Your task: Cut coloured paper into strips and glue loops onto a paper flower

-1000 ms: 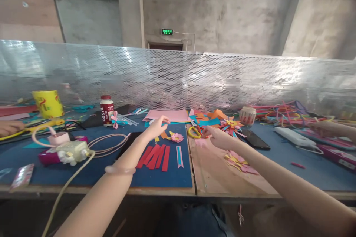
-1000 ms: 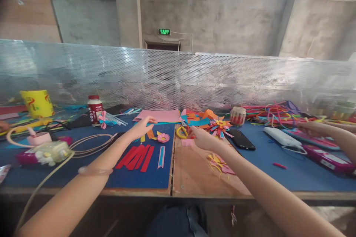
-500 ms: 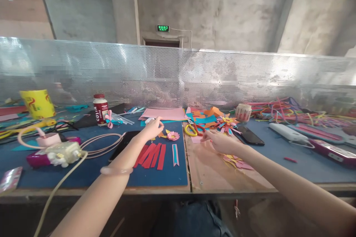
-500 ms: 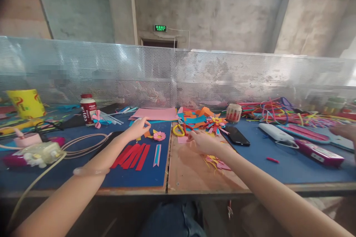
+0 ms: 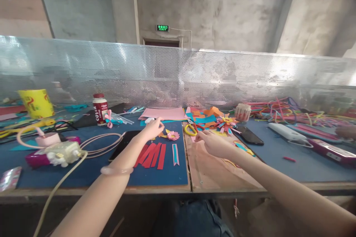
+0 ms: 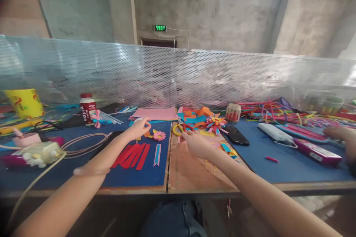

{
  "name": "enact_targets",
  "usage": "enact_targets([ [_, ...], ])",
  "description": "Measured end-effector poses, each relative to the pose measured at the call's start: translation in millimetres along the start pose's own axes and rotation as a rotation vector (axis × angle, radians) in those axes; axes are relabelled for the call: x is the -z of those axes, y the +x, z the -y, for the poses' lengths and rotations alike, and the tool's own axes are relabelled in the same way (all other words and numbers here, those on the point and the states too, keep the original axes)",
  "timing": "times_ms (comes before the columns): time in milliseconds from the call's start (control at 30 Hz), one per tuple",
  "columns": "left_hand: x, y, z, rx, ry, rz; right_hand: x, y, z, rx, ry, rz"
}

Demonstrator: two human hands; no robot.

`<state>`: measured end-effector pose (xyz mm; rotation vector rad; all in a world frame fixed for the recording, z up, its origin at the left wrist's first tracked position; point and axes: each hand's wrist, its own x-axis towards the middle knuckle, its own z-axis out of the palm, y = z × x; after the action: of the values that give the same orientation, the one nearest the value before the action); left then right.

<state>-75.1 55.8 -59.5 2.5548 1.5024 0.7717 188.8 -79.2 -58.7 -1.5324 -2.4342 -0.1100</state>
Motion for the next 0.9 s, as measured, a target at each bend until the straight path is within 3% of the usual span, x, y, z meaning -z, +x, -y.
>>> enact_targets([
  [533,-4.5,1.6,2.5,0.011,-0.035,0.015,0.0,-8.5,-3.6,-0.048,-0.063,0.046],
  [733,-5.9,3.9,3.0,0.004,-0.041,0.013,5.3,-32.4,-11.7,-0.205,-0.136,0.048],
  [900,-2.6,2.5,1.1,-0.004,-0.042,0.011,-7.7,-31.6,3.1,-0.046,-0.174,0.046],
])
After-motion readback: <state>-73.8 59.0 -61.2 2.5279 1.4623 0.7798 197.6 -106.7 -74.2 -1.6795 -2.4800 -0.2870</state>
